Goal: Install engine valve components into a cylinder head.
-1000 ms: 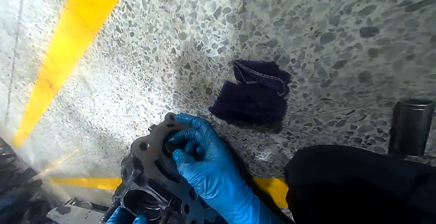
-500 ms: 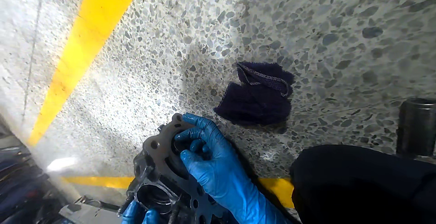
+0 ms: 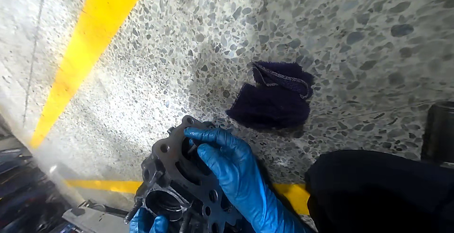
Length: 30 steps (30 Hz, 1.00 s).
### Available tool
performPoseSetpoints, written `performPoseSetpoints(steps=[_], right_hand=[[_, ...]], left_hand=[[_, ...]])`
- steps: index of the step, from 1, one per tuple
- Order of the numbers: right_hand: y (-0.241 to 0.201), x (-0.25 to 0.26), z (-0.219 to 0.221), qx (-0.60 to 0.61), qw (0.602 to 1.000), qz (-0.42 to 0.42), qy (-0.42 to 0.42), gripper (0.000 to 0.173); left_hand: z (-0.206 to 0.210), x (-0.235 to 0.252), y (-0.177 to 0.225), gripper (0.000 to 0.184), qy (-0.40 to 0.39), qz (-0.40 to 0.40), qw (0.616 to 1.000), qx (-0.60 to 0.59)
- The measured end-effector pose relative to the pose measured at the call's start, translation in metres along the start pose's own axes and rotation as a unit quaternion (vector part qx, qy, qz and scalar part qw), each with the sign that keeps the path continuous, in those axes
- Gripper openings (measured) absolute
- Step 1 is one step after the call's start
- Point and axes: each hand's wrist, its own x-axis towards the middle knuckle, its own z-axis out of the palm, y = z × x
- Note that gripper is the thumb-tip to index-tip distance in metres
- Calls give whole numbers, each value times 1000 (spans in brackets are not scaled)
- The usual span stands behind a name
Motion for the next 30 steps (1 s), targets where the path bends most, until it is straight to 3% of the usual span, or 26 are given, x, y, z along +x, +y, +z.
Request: performPoseSetpoints(steps=[6, 10, 15, 30], right_hand=[[-4, 0, 3, -3, 999, 30, -18, 22], [-7, 0, 3, -13, 996, 85, -11, 35], [-6, -1, 4, -25, 996, 82, -5, 45], [-7, 0, 4, -25, 996, 88, -10, 47]], left_hand=[[0, 2, 0, 39, 5, -3, 1000, -4], [1, 1, 0, 39, 2, -1, 1000, 1], [0, 0, -1, 40, 5, 5, 1000, 6], [-1, 0, -2, 39, 3, 6, 1000, 0]])
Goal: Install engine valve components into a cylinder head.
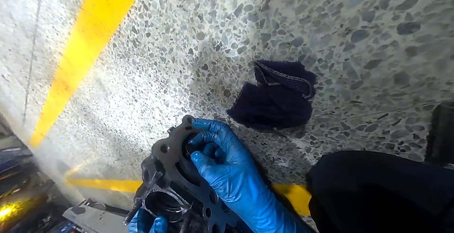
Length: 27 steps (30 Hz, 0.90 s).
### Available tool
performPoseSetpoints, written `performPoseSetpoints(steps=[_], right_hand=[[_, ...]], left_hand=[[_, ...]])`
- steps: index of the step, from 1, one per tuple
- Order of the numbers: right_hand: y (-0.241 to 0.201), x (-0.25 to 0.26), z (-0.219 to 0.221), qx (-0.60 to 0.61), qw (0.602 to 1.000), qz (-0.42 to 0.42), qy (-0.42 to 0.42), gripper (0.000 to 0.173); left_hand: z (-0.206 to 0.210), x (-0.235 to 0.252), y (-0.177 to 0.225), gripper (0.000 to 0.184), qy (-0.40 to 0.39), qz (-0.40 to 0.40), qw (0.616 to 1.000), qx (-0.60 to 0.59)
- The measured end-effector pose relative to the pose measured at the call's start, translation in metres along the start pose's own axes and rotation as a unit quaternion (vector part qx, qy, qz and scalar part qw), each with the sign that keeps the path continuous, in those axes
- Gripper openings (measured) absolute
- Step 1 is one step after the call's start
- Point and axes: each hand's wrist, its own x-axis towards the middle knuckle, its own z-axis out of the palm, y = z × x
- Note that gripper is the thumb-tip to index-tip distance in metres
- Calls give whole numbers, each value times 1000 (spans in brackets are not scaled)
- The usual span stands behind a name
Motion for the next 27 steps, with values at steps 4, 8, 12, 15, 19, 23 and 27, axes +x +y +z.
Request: performPoseSetpoints(steps=[4, 8, 12, 15, 19, 23, 27], right_hand=[[4, -5, -2, -13, 998, -63, 26, 45], [19, -22, -5, -46, 984, -121, 121, 39], [22, -25, -4, -49, 984, -122, 121, 39], [19, -25, -3, -50, 987, -103, 113, 40], [18, -26, -5, -41, 990, -100, 88, 45], [14, -26, -4, -60, 992, -80, 75, 44], [13, -26, -4, -65, 993, -74, 62, 45]], left_hand=[[4, 0, 3, 42, 24, -14, 999, 22], [3, -2, 1, 40, 33, -3, 999, 27], [5, 1, 3, 38, 33, -4, 998, 44], [12, 0, 9, 36, 41, -15, 997, 67], [1, 2, -1, 33, 26, -3, 999, 20], [3, 1, 1, 38, 35, -14, 999, 1], [3, 1, 4, 43, 23, -9, 999, 32]])
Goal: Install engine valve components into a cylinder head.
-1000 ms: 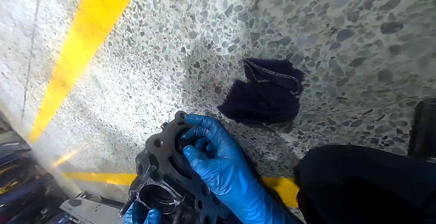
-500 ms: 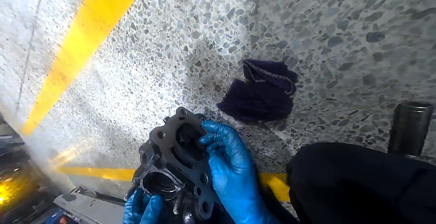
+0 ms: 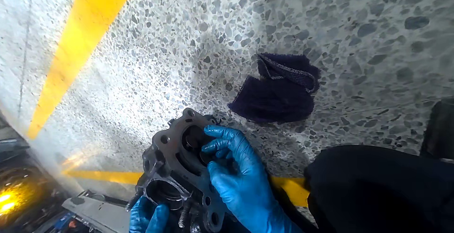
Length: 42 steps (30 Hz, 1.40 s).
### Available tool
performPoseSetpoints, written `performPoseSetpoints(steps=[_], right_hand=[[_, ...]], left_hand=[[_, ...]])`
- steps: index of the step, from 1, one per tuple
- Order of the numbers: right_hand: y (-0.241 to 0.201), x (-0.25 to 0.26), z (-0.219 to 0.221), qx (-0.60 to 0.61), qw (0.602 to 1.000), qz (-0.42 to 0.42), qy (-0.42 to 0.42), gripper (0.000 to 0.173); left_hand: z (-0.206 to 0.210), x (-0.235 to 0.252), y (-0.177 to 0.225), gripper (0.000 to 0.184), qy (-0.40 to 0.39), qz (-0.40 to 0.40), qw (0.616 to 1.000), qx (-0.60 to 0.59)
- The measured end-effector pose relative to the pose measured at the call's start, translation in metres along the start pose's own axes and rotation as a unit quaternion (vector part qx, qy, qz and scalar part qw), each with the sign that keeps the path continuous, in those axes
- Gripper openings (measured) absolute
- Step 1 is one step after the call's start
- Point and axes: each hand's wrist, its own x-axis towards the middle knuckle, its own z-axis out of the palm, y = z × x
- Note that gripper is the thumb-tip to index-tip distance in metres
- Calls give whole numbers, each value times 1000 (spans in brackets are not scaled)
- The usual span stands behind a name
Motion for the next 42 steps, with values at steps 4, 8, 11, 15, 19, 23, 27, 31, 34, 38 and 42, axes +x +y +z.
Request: performPoseSetpoints(steps=[4, 8, 11, 15, 19, 23, 27, 31, 34, 38, 42], right_hand=[[-1, 0, 1, -15, 1000, 20, -2, 48], [0, 0, 1, 0, 1000, 19, 2, 49], [2, 0, 1, 1, 1000, 4, 6, 48], [2, 0, 2, 10, 1000, 9, 10, 47], [5, 1, 2, 16, 1000, -4, 17, 45], [7, 0, -2, -19, 999, -28, -14, 50], [7, -2, -1, -43, 999, -17, 5, 51], [8, -3, 0, -79, 996, -37, 22, 52], [2, -3, 3, -69, 997, -22, 23, 50], [-5, -1, 3, -48, 998, 31, 18, 48], [-3, -2, 3, -33, 999, 38, 20, 49]], left_hand=[[-2, 1, -1, 42, 1, 7, 1000, 7], [-1, 0, 0, 44, 1, 6, 1000, 9], [24, -2, 20, 42, 27, -31, 997, 59], [6, -1, 4, 46, 8, 3, 1000, 12], [8, -2, 7, 42, 3, 2, 1000, 14], [29, -3, 24, 40, 25, -29, 997, 62], [12, -2, 11, 44, 9, -6, 999, 46], [11, -3, 9, 42, 0, -5, 999, 39], [25, -3, 21, 41, 7, -19, 998, 60], [31, -1, 26, 40, 14, -29, 997, 63], [21, -2, 18, 40, 1, -9, 998, 63]])
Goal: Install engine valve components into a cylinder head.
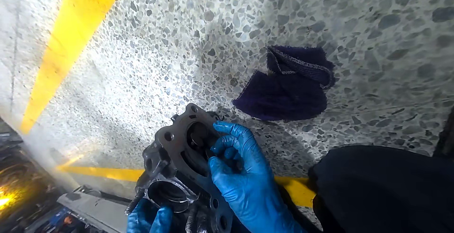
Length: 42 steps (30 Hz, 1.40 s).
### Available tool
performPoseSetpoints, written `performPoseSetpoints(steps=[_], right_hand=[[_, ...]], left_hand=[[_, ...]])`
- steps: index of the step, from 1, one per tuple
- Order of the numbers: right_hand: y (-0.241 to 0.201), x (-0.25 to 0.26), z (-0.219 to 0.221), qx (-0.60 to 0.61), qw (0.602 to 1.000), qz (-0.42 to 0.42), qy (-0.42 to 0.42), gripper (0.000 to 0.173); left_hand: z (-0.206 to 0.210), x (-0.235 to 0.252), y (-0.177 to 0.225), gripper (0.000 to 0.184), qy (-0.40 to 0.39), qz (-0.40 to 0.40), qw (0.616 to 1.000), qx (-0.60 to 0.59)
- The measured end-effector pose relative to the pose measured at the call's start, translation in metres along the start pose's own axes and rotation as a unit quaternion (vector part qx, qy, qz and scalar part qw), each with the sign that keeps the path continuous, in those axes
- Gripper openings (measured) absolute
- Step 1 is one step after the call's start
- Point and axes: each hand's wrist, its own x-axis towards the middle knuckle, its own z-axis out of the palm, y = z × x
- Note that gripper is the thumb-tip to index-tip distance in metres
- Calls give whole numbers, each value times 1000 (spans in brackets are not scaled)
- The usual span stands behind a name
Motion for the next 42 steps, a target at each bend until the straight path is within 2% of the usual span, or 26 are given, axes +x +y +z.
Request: performPoseSetpoints(steps=[5, 9, 11, 15, 20, 23, 28, 31, 34, 38, 42], right_hand=[[1, 1, -1, 24, 1000, 5, -5, 49], [0, 1, 0, 26, 1000, 5, 0, 48], [0, 1, 0, 22, 1000, 7, 1, 48], [0, 1, 0, 24, 1000, 5, 3, 49], [1, 0, 0, 29, 1000, 4, 5, 49], [1, 0, 0, 29, 1000, 5, 4, 49], [-1, 1, 0, 36, 999, 11, 1, 48], [-1, 1, 0, 40, 999, 10, 2, 48], [-1, 0, 1, 41, 999, 16, 3, 48], [0, 1, 1, 39, 999, 11, 5, 48], [-1, 1, 1, 33, 999, 16, 6, 48]], left_hand=[[9, -1, 8, 41, 20, -22, 1000, 10], [-13, 0, -16, 43, -10, 22, 998, -62], [-15, 0, -18, 44, -17, 25, 998, -62], [4, 0, 4, 40, 9, -14, 1000, 6], [7, 0, 6, 39, 18, -19, 999, -21], [-2, 0, -5, 41, 9, 4, 999, -41], [10, 0, 8, 37, 21, -25, 999, -13], [-1, 0, -3, 40, 5, 3, 999, -41], [3, 0, 1, 38, 11, -8, 1000, -21], [-14, 1, -18, 43, -16, 27, 997, -73], [5, 1, 2, 35, 16, -10, 999, -26]])
